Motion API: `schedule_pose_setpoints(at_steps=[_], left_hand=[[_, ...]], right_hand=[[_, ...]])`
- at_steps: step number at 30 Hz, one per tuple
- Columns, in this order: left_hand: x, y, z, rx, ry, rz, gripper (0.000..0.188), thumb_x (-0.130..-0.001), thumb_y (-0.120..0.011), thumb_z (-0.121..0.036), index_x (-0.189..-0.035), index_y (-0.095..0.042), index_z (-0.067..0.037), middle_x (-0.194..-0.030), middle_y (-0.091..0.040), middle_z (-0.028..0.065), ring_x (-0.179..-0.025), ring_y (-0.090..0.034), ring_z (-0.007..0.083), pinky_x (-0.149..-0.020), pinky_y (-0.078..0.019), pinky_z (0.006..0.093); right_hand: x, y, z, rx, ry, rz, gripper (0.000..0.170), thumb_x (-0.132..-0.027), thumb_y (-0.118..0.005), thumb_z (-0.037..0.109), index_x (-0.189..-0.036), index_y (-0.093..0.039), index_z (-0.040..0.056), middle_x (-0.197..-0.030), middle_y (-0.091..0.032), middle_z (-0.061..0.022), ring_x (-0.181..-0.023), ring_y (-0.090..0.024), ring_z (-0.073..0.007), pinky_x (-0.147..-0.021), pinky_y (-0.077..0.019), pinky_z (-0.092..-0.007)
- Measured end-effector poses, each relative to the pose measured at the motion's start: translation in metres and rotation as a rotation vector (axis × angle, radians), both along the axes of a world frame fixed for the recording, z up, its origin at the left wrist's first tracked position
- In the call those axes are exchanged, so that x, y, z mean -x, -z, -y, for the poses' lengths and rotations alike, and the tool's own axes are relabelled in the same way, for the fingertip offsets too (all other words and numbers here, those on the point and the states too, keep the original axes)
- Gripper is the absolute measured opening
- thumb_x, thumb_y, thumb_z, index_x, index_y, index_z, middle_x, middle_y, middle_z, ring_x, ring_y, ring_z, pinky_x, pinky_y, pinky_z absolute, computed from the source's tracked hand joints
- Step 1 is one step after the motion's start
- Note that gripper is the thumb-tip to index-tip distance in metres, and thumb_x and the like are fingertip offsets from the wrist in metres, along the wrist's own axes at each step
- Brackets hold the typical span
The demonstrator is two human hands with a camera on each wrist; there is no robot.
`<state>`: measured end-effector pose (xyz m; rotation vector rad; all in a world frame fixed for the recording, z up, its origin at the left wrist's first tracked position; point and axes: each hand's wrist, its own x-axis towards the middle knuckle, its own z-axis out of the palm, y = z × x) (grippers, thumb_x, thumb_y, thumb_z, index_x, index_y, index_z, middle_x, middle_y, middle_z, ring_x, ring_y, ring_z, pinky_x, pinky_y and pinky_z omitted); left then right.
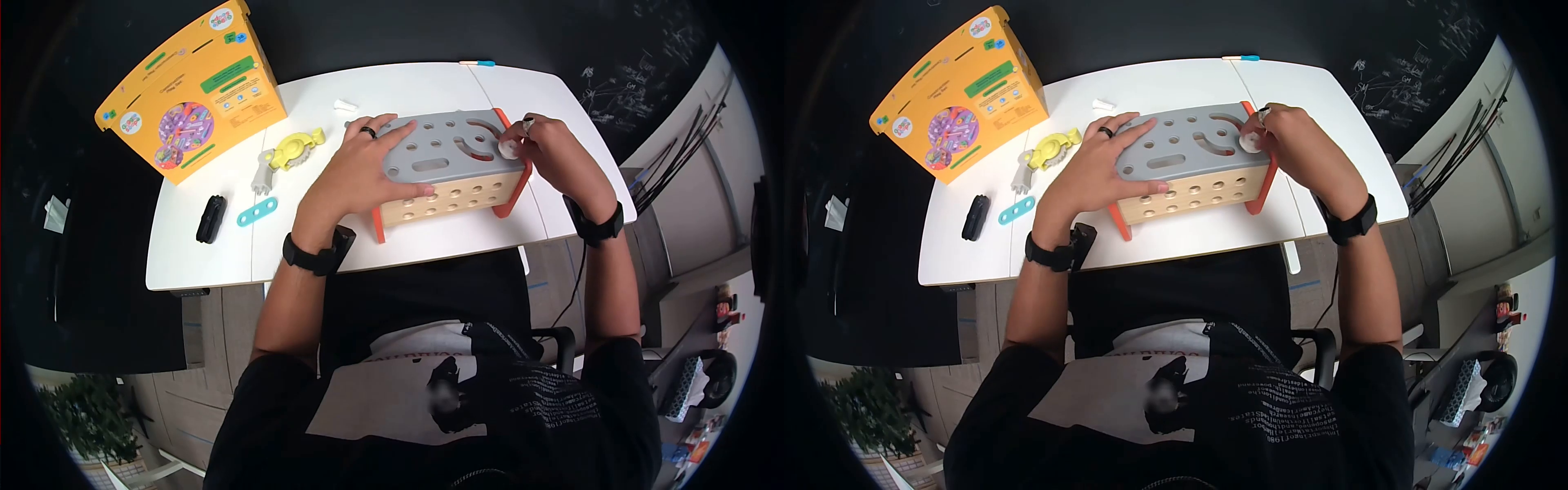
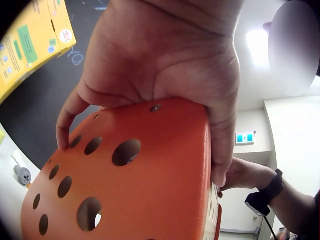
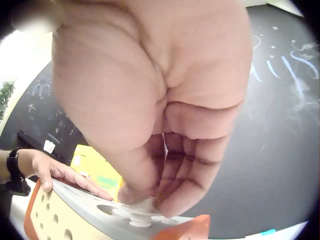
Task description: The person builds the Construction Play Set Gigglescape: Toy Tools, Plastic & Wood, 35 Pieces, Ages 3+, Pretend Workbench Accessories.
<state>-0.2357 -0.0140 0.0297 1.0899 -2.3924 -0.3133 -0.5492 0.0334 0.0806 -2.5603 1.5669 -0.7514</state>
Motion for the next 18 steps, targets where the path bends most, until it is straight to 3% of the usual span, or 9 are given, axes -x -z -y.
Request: schedule_pose_setpoints(at_steps=[3,5,6,8,11,13,15,17,18], left_hand=[[0.000,0.000,0.000,-0.020,0.002,-0.004,0.106,-0.063,-0.088,-0.066,-0.146,-0.060,-0.006,-0.152,-0.051,0.0266,-0.145,-0.036,0.0453,-0.116,-0.0404,0.0516],[0.000,0.001,0.000,-0.016,0.000,-0.014,0.106,-0.063,-0.088,-0.066,-0.146,-0.060,-0.006,-0.152,-0.051,0.0265,-0.145,-0.036,0.0454,-0.116,-0.0403,0.0519],[-0.001,0.002,0.000,-0.011,0.000,-0.023,0.106,-0.063,-0.088,-0.067,-0.146,-0.060,-0.006,-0.152,-0.051,0.0264,-0.145,-0.036,0.0456,-0.116,-0.0402,0.0521],[0.000,0.002,0.000,-0.004,-0.011,-0.012,0.107,-0.063,-0.088,-0.067,-0.146,-0.060,-0.006,-0.151,-0.051,0.0262,-0.145,-0.036,0.0459,-0.116,-0.0403,0.0524],[0.000,0.001,-0.001,-0.002,-0.014,-0.007,0.107,-0.063,-0.088,-0.067,-0.146,-0.060,-0.006,-0.151,-0.052,0.0260,-0.145,-0.036,0.0466,-0.116,-0.0402,0.0530],[0.001,-0.001,-0.002,-0.005,-0.007,-0.016,0.107,-0.063,-0.088,-0.067,-0.146,-0.060,-0.006,-0.151,-0.052,0.0259,-0.145,-0.036,0.0469,-0.116,-0.0402,0.0532],[0.001,-0.002,-0.003,-0.076,-0.028,0.020,0.102,-0.065,-0.089,-0.063,-0.150,-0.057,-0.015,-0.158,-0.045,0.0198,-0.148,-0.032,0.0437,-0.119,-0.0365,0.0531],[0.000,-0.002,-0.002,-0.072,-0.026,0.018,0.102,-0.065,-0.089,-0.063,-0.150,-0.058,-0.015,-0.158,-0.045,0.0197,-0.148,-0.032,0.0433,-0.119,-0.0365,0.0529],[0.000,-0.002,-0.002,-0.067,-0.023,0.018,0.102,-0.065,-0.089,-0.063,-0.150,-0.058,-0.015,-0.158,-0.045,0.0196,-0.149,-0.032,0.0429,-0.119,-0.0365,0.0527]], right_hand=[[-0.019,-0.022,-0.009,-0.151,0.193,-0.082,0.019,-0.094,-0.074,0.013,-0.102,-0.076,-0.0033,-0.088,-0.072,-0.0199,-0.076,-0.070,-0.0348,-0.073,-0.0561,-0.0396],[-0.025,-0.029,-0.009,-0.240,0.397,-0.260,0.018,-0.094,-0.073,0.012,-0.101,-0.075,-0.0040,-0.089,-0.072,-0.0202,-0.077,-0.070,-0.0348,-0.074,-0.0563,-0.0391],[-0.021,-0.026,-0.008,-0.239,0.393,-0.263,0.018,-0.094,-0.073,0.012,-0.101,-0.075,-0.0040,-0.089,-0.072,-0.0202,-0.077,-0.070,-0.0348,-0.074,-0.0563,-0.0391],[-0.005,-0.012,-0.007,-0.097,0.038,0.091,0.020,-0.095,-0.073,0.015,-0.098,-0.074,-0.0052,-0.088,-0.070,-0.0221,-0.077,-0.071,-0.0339,-0.072,-0.0559,-0.0396],[0.000,-0.003,-0.002,-0.013,-0.053,0.060,0.021,-0.095,-0.074,0.016,-0.098,-0.074,-0.0049,-0.088,-0.070,-0.0222,-0.078,-0.071,-0.0326,-0.071,-0.0561,-0.0391],[-0.003,-0.006,-0.004,-0.051,0.019,0.015,0.020,-0.095,-0.074,0.015,-0.100,-0.075,-0.0043,-0.088,-0.071,-0.0213,-0.078,-0.071,-0.0323,-0.072,-0.0564,-0.0384],[-0.013,-0.016,-0.007,-0.089,0.086,-0.031,0.019,-0.095,-0.074,0.014,-0.102,-0.075,-0.0038,-0.088,-0.071,-0.0203,-0.079,-0.071,-0.0321,-0.072,-0.0567,-0.0378],[-0.021,-0.027,-0.011,-0.208,0.343,-0.246,0.018,-0.094,-0.074,0.012,-0.103,-0.075,-0.0035,-0.090,-0.072,-0.0193,-0.079,-0.072,-0.0322,-0.074,-0.0570,-0.0365],[-0.018,-0.024,-0.011,-0.207,0.342,-0.247,0.018,-0.094,-0.074,0.012,-0.103,-0.075,-0.0035,-0.090,-0.072,-0.0193,-0.079,-0.072,-0.0322,-0.074,-0.0570,-0.0365]])
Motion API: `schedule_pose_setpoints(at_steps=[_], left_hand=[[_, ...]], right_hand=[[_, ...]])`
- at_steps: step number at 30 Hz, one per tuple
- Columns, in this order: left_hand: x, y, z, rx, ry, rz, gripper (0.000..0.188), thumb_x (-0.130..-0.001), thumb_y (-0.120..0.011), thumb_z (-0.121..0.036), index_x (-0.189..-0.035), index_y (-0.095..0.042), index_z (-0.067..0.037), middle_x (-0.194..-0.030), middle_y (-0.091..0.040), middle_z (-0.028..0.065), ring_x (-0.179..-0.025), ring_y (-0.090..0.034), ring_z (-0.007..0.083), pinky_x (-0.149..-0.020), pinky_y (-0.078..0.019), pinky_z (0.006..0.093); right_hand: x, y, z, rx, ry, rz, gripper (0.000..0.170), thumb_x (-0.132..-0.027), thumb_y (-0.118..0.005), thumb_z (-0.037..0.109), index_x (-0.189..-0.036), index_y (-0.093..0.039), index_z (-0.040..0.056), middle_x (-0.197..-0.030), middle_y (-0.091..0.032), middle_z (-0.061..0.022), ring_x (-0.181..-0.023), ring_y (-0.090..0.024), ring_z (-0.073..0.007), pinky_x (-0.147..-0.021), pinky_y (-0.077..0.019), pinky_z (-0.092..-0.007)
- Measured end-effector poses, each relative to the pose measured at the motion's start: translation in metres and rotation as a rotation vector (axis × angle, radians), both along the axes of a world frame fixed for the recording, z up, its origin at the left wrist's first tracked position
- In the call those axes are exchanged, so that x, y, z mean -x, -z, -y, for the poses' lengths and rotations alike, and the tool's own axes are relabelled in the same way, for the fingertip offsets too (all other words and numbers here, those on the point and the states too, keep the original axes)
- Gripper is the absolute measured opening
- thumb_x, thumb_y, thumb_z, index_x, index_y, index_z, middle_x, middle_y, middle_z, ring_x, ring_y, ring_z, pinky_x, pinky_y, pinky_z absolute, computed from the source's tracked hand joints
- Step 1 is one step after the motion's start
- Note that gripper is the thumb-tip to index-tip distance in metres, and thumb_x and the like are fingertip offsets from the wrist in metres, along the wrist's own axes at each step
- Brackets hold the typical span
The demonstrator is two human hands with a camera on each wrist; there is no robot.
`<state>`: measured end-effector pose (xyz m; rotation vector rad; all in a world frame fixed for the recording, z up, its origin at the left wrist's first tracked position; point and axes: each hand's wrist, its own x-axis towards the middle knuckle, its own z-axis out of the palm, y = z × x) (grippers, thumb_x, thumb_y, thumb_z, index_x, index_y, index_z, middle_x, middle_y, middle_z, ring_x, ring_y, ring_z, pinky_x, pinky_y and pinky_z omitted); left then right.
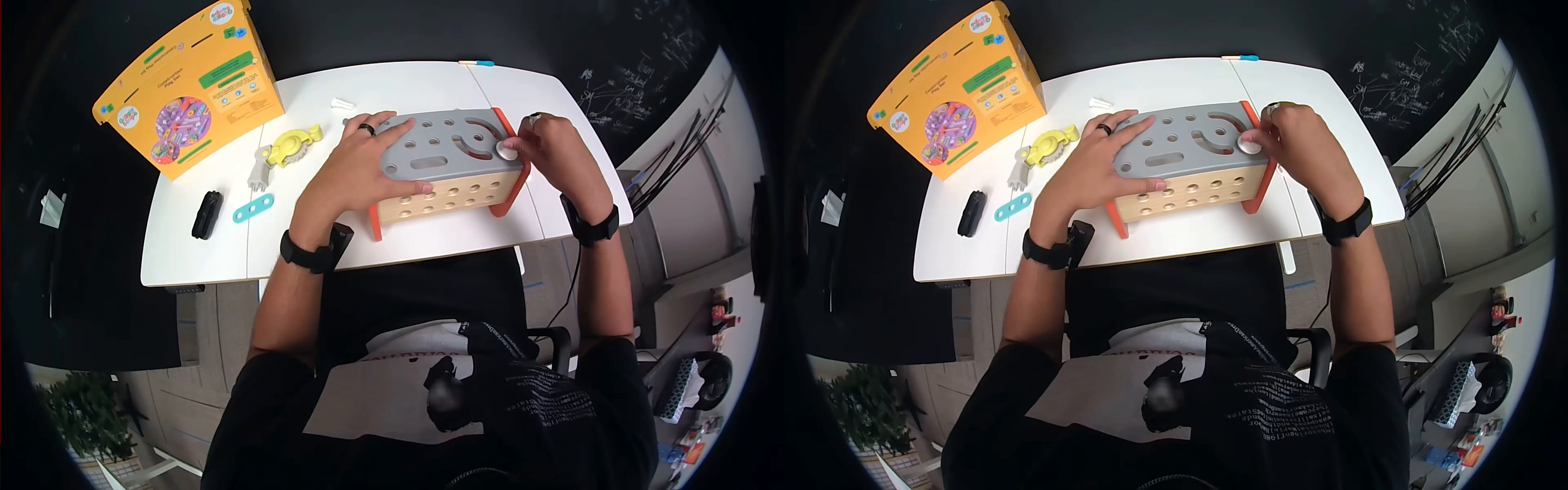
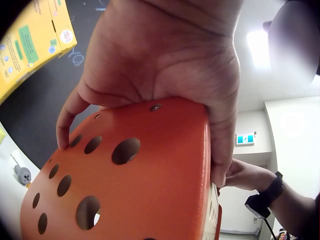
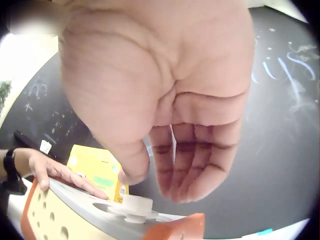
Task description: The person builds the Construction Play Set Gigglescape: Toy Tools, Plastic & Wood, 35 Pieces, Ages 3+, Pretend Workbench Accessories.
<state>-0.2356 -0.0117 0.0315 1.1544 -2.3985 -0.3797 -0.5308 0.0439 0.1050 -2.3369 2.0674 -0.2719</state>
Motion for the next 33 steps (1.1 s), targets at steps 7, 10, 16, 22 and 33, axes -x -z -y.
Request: schedule_pose_setpoints(at_steps=[7,10,16,22,33], left_hand=[[0.001,0.001,0.000,0.005,-0.004,-0.001,0.102,-0.065,-0.089,-0.062,-0.150,-0.058,-0.015,-0.158,-0.045,0.0193,-0.148,-0.033,0.0432,-0.118,-0.0369,0.0528],[0.000,0.001,-0.001,0.009,-0.004,-0.009,0.102,-0.065,-0.089,-0.062,-0.150,-0.058,-0.015,-0.158,-0.045,0.0193,-0.148,-0.033,0.0430,-0.118,-0.0373,0.0526],[0.001,0.000,0.000,0.005,-0.008,-0.009,0.104,-0.064,-0.090,-0.063,-0.150,-0.058,-0.016,-0.158,-0.046,0.0193,-0.149,-0.033,0.0421,-0.118,-0.0376,0.0526],[0.000,0.000,0.001,0.022,-0.009,0.026,0.103,-0.065,-0.089,-0.062,-0.150,-0.057,-0.014,-0.158,-0.045,0.0198,-0.149,-0.033,0.0420,-0.118,-0.0375,0.0523],[0.002,-0.001,-0.001,-0.007,-0.028,0.026,0.100,-0.066,-0.089,-0.061,-0.149,-0.058,-0.014,-0.158,-0.046,0.0190,-0.148,-0.034,0.0416,-0.118,-0.0375,0.0519]], right_hand=[[0.017,0.023,0.008,0.159,-0.365,0.299,0.012,-0.095,-0.071,0.005,-0.101,-0.075,-0.0047,-0.094,-0.073,-0.0217,-0.086,-0.073,-0.0330,-0.078,-0.0580,-0.0378],[0.014,0.022,0.008,0.134,-0.312,0.298,0.014,-0.095,-0.071,0.008,-0.099,-0.075,-0.0047,-0.093,-0.073,-0.0217,-0.085,-0.073,-0.0331,-0.078,-0.0577,-0.0387],[-0.003,0.007,-0.002,0.038,-0.025,0.034,0.033,-0.095,-0.074,0.031,-0.095,-0.074,-0.0026,-0.089,-0.071,-0.0203,-0.077,-0.070,-0.0323,-0.070,-0.0542,-0.0403],[0.015,0.027,0.007,0.175,-0.260,0.223,0.032,-0.093,-0.076,0.030,-0.096,-0.073,-0.0014,-0.083,-0.068,-0.0180,-0.076,-0.068,-0.0304,-0.071,-0.0533,-0.0392],[0.006,0.022,0.008,0.135,-0.143,0.066,0.041,-0.091,-0.078,0.037,-0.080,-0.069,-0.0012,-0.068,-0.065,-0.0150,-0.063,-0.065,-0.0287,-0.063,-0.0517,-0.0396]])
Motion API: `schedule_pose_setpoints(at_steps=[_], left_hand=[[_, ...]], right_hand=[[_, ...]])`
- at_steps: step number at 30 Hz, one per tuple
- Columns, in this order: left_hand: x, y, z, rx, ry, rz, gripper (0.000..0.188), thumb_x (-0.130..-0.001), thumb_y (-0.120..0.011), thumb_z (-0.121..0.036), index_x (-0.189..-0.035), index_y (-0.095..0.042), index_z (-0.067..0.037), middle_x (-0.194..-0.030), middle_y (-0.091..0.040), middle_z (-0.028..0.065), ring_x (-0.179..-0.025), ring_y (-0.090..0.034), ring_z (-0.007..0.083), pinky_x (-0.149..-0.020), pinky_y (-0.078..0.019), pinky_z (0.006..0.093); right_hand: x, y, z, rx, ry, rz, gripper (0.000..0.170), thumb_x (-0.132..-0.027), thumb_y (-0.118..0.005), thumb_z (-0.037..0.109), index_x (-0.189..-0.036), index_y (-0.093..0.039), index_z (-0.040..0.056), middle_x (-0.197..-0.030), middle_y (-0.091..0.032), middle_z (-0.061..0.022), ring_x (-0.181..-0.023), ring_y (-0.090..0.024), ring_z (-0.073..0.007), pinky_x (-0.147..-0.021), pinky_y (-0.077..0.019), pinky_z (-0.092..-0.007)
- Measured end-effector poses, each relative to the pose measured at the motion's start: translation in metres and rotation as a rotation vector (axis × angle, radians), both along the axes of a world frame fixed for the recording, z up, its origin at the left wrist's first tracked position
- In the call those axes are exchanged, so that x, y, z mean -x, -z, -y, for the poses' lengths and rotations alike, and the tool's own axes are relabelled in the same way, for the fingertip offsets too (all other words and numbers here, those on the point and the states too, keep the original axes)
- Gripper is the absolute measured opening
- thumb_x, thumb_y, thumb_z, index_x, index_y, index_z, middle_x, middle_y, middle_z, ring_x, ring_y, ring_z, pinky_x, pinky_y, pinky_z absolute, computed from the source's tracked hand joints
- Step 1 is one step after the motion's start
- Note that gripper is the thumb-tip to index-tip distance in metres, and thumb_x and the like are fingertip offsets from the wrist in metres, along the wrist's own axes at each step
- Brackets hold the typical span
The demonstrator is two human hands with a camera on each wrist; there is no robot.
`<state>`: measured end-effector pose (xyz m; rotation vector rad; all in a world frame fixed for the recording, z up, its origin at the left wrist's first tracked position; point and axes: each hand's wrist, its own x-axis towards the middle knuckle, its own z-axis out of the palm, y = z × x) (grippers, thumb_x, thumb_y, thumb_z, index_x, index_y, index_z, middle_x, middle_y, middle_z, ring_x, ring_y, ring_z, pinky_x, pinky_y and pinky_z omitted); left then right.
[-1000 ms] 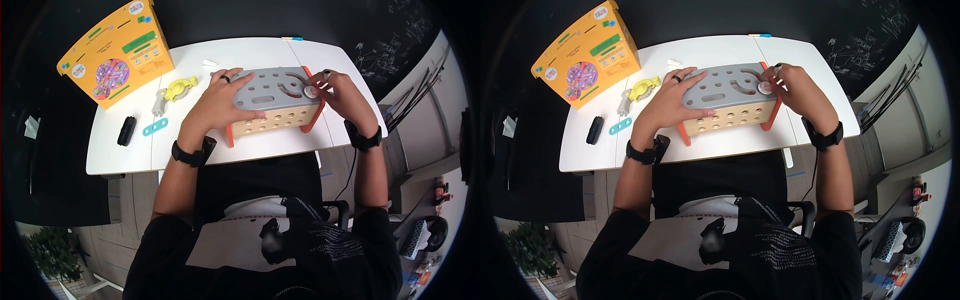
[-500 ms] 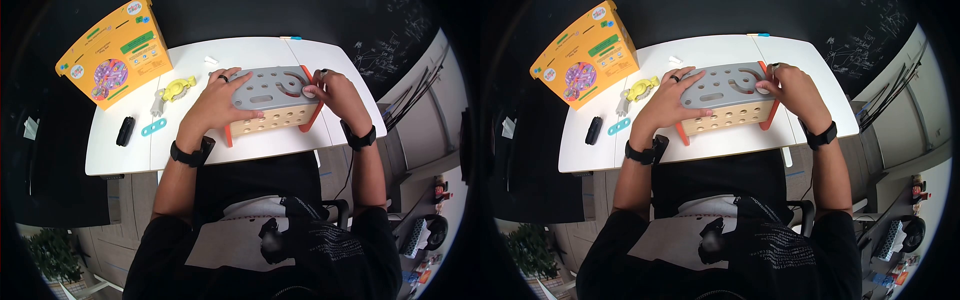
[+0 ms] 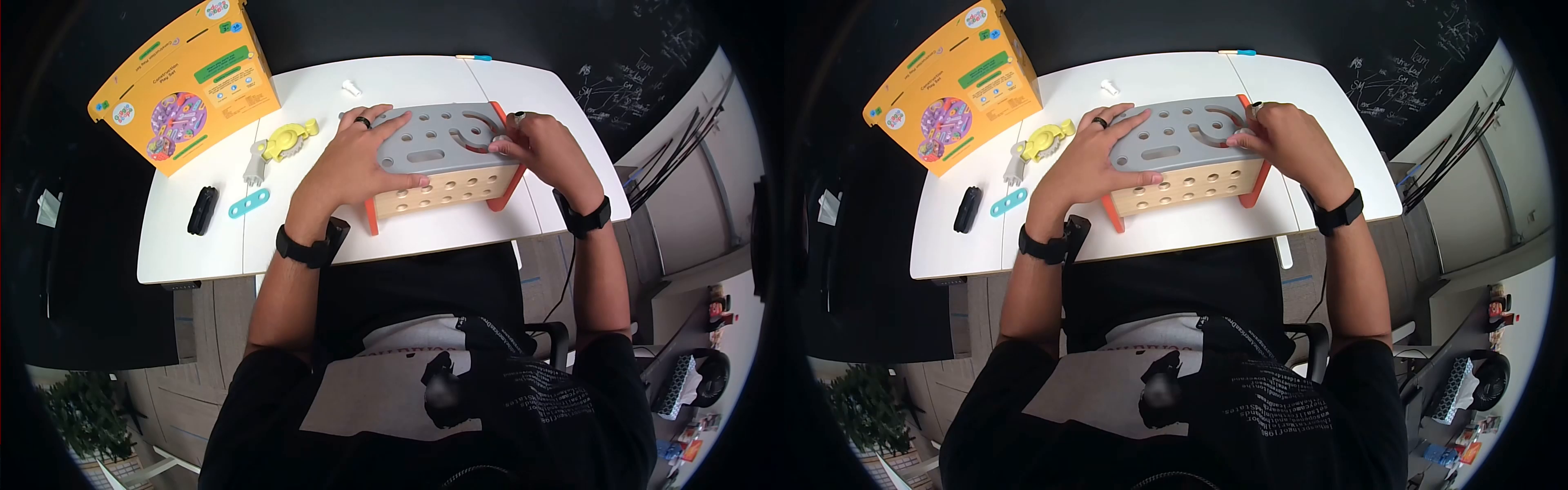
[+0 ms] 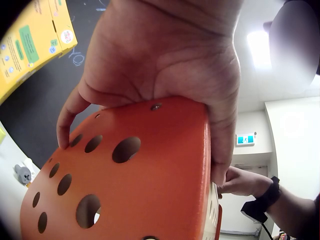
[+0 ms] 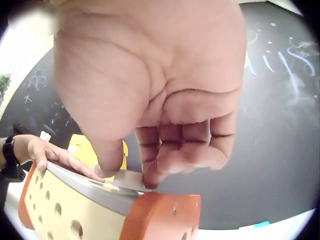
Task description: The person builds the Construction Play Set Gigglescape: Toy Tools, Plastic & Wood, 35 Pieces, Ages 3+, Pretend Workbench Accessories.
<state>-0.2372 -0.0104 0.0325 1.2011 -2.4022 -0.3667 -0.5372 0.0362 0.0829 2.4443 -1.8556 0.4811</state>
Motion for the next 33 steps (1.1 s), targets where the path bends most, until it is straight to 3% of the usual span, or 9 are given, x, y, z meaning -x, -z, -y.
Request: schedule_pose_setpoints(at_steps=[5,7,9,11,14,21,26,33], left_hand=[[-0.001,0.003,0.001,0.044,0.021,-0.019,0.099,-0.067,-0.089,-0.060,-0.149,-0.059,-0.013,-0.157,-0.047,0.0187,-0.147,-0.035,0.0414,-0.118,-0.0373,0.0514],[-0.001,0.005,0.003,0.054,0.027,-0.024,0.099,-0.067,-0.089,-0.060,-0.149,-0.059,-0.013,-0.157,-0.047,0.0187,-0.146,-0.036,0.0412,-0.119,-0.0371,0.0512],[-0.002,0.006,0.005,0.056,0.050,-0.075,0.105,-0.064,-0.087,-0.067,-0.145,-0.060,-0.006,-0.153,-0.050,0.0254,-0.146,-0.036,0.0459,-0.117,-0.0390,0.0524],[-0.001,0.006,0.006,0.061,0.052,-0.073,0.105,-0.064,-0.087,-0.067,-0.145,-0.060,-0.006,-0.153,-0.049,0.0254,-0.146,-0.036,0.0457,-0.117,-0.0392,0.0525],[-0.003,0.005,0.004,0.057,0.043,-0.053,0.102,-0.066,-0.088,-0.064,-0.147,-0.059,-0.009,-0.155,-0.048,0.0232,-0.146,-0.036,0.0432,-0.118,-0.0382,0.0517],[-0.002,0.006,0.003,0.038,0.035,-0.056,0.099,-0.068,-0.087,-0.062,-0.150,-0.058,-0.013,-0.157,-0.046,0.0212,-0.146,-0.036,0.0418,-0.119,-0.0361,0.0520],[-0.002,0.003,0.002,0.035,0.033,-0.045,0.100,-0.067,-0.088,-0.063,-0.149,-0.058,-0.013,-0.157,-0.046,0.0217,-0.147,-0.035,0.0420,-0.119,-0.0358,0.0523],[-0.002,0.005,0.003,0.038,0.019,-0.038,0.102,-0.066,-0.088,-0.064,-0.149,-0.058,-0.014,-0.157,-0.046,0.0221,-0.148,-0.034,0.0422,-0.118,-0.0368,0.0525]], right_hand=[[-0.002,0.012,0.006,0.064,0.059,-0.070,0.059,-0.091,-0.072,0.055,-0.068,-0.064,0.0005,-0.061,-0.062,-0.0120,-0.057,-0.064,-0.0282,-0.058,-0.0518,-0.0383],[-0.007,0.005,0.001,0.053,0.108,-0.091,0.057,-0.093,-0.071,0.053,-0.071,-0.066,0.0007,-0.063,-0.063,-0.0123,-0.059,-0.065,-0.0281,-0.059,-0.0524,-0.0383],[-0.006,0.003,-0.001,0.047,0.149,-0.114,0.055,-0.094,-0.070,0.052,-0.073,-0.067,0.0008,-0.066,-0.064,-0.0125,-0.061,-0.065,-0.0280,-0.061,-0.0531,-0.0384],[0.003,0.007,0.000,0.191,0.019,-0.034,0.047,-0.097,-0.070,0.044,-0.080,-0.068,0.0007,-0.075,-0.067,-0.0141,-0.067,-0.068,-0.0284,-0.064,-0.0541,-0.0396],[0.010,0.010,0.001,0.067,-0.051,0.024,0.039,-0.100,-0.067,0.037,-0.085,-0.069,0.0004,-0.082,-0.069,-0.0153,-0.072,-0.069,-0.0291,-0.066,-0.0546,-0.0414],[0.000,0.012,0.002,0.115,0.036,-0.048,0.047,-0.098,-0.069,0.044,-0.080,-0.069,0.0010,-0.071,-0.066,-0.0138,-0.063,-0.066,-0.0318,-0.062,-0.0534,-0.0402],[-0.006,0.010,0.000,0.148,0.070,-0.143,0.053,-0.096,-0.068,0.051,-0.072,-0.069,0.0031,-0.064,-0.065,-0.0108,-0.059,-0.065,-0.0284,-0.059,-0.0520,-0.0391],[0.000,0.017,0.001,0.193,0.007,-0.046,0.053,-0.092,-0.073,0.053,-0.074,-0.071,0.0036,-0.061,-0.064,-0.0086,-0.055,-0.064,-0.0266,-0.056,-0.0507,-0.0379]])
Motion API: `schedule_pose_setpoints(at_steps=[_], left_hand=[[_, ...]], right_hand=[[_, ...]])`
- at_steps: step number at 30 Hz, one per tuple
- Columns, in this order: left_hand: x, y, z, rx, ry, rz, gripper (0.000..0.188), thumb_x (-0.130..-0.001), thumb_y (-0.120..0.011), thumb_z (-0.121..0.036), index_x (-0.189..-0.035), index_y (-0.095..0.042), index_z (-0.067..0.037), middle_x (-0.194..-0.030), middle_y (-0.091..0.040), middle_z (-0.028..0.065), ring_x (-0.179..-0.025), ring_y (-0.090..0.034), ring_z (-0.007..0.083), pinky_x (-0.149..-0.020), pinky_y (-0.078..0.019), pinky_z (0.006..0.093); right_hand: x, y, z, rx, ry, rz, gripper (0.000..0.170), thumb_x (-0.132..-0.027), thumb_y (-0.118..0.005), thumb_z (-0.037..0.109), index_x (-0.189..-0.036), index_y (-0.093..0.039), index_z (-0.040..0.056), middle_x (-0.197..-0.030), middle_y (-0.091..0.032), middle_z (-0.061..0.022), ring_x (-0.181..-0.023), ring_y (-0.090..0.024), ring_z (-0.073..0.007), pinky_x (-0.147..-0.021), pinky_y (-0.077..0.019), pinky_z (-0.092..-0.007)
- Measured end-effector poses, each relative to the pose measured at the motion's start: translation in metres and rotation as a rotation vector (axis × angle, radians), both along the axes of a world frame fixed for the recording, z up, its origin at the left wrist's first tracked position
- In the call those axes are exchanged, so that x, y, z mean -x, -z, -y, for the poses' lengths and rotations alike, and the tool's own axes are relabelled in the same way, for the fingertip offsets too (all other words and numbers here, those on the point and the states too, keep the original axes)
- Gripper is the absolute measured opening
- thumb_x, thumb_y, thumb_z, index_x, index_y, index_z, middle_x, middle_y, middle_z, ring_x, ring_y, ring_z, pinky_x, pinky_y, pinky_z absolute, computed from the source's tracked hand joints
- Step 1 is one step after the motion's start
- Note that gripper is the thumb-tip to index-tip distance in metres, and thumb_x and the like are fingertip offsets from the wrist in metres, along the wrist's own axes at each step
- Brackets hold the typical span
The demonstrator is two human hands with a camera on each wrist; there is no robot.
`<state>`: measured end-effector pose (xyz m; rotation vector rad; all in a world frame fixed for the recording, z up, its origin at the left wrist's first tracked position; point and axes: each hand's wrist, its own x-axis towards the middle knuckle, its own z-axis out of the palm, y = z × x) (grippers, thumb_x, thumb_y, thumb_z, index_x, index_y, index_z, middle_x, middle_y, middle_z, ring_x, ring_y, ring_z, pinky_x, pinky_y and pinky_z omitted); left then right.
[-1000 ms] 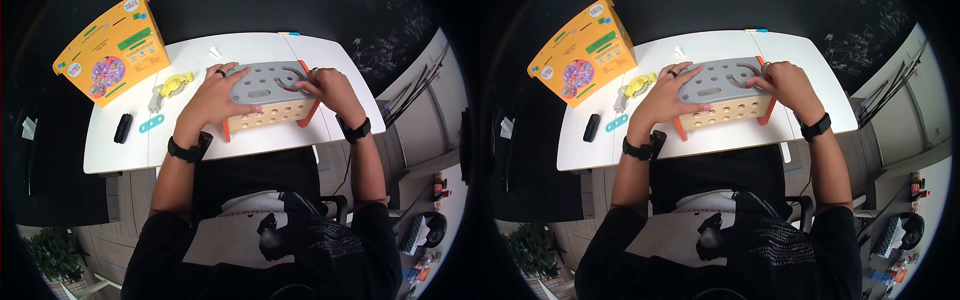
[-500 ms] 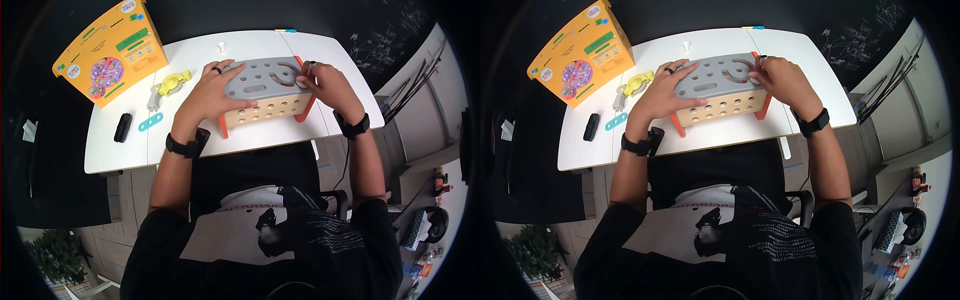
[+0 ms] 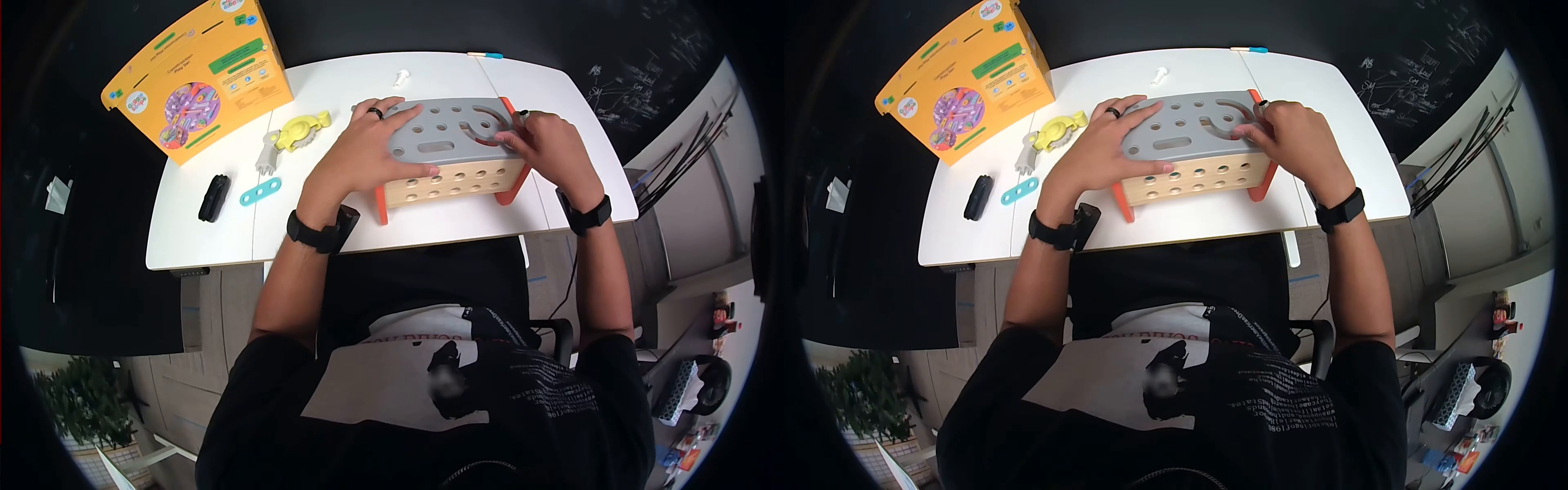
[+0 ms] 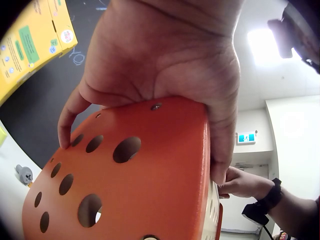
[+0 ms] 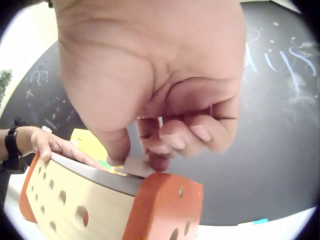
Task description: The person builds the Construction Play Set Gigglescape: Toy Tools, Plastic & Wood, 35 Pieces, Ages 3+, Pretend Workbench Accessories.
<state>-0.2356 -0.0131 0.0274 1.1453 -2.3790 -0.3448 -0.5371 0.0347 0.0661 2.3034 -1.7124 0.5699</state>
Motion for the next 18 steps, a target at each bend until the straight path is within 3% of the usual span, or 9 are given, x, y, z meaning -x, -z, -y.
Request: schedule_pose_setpoints(at_steps=[5,9,11,12,14,17,18], left_hand=[[0.001,-0.001,0.000,0.001,-0.009,0.015,0.102,-0.066,-0.088,-0.064,-0.149,-0.058,-0.014,-0.157,-0.046,0.0223,-0.147,-0.036,0.0425,-0.118,-0.0378,0.0526],[0.000,0.004,0.003,0.035,-0.002,0.008,0.101,-0.066,-0.088,-0.063,-0.149,-0.059,-0.014,-0.157,-0.047,0.0223,-0.146,-0.037,0.0427,-0.117,-0.0388,0.0529],[0.000,0.003,0.002,0.034,-0.007,0.014,0.101,-0.066,-0.088,-0.063,-0.149,-0.059,-0.014,-0.156,-0.047,0.0220,-0.146,-0.037,0.0426,-0.117,-0.0390,0.0528],[0.001,0.002,0.002,0.036,-0.010,0.020,0.100,-0.066,-0.088,-0.062,-0.149,-0.059,-0.014,-0.156,-0.048,0.0217,-0.146,-0.038,0.0425,-0.117,-0.0391,0.0528],[0.000,0.001,0.001,0.033,-0.006,0.018,0.099,-0.067,-0.088,-0.062,-0.149,-0.059,-0.014,-0.156,-0.048,0.0210,-0.145,-0.038,0.0421,-0.117,-0.0389,0.0525],[0.000,0.000,0.001,0.029,0.016,-0.007,0.102,-0.065,-0.088,-0.064,-0.148,-0.059,-0.011,-0.155,-0.048,0.0228,-0.146,-0.036,0.0440,-0.117,-0.0387,0.0521],[0.000,0.000,0.001,0.026,0.023,-0.025,0.106,-0.064,-0.087,-0.066,-0.147,-0.059,-0.007,-0.154,-0.049,0.0254,-0.147,-0.034,0.0464,-0.118,-0.0387,0.0520]], right_hand=[[-0.006,-0.010,-0.005,-0.107,0.083,-0.021,0.043,-0.092,-0.075,0.044,-0.080,-0.071,0.0029,-0.068,-0.066,-0.0110,-0.060,-0.065,-0.0272,-0.058,-0.0515,-0.0387],[0.000,-0.007,-0.005,-0.084,-0.010,0.001,0.036,-0.094,-0.074,0.038,-0.085,-0.071,0.0033,-0.071,-0.066,-0.0114,-0.063,-0.065,-0.0279,-0.061,-0.0521,-0.0393],[-0.003,-0.011,-0.006,-0.190,0.018,0.049,0.021,-0.094,-0.074,0.023,-0.091,-0.069,0.0027,-0.081,-0.066,-0.0129,-0.073,-0.067,-0.0286,-0.067,-0.0527,-0.0381],[0.001,-0.007,-0.003,-0.192,0.020,0.050,0.021,-0.094,-0.074,0.023,-0.091,-0.069,0.0027,-0.081,-0.066,-0.0129,-0.073,-0.067,-0.0286,-0.067,-0.0527,-0.0381],[0.011,-0.002,0.004,-0.047,-0.452,0.208,0.009,-0.090,-0.070,0.009,-0.093,-0.066,0.0020,-0.092,-0.065,-0.0147,-0.084,-0.067,-0.0294,-0.073,-0.0524,-0.0385],[0.009,-0.012,-0.003,-0.173,-0.446,0.344,0.008,-0.087,-0.065,0.002,-0.095,-0.064,0.0017,-0.100,-0.062,-0.0158,-0.091,-0.065,-0.0305,-0.076,-0.0524,-0.0401],[0.006,-0.012,-0.005,-0.093,-0.334,0.292,0.006,-0.089,-0.066,0.003,-0.095,-0.067,0.0019,-0.096,-0.064,-0.0162,-0.088,-0.065,-0.0310,-0.076,-0.0525,-0.0407]])
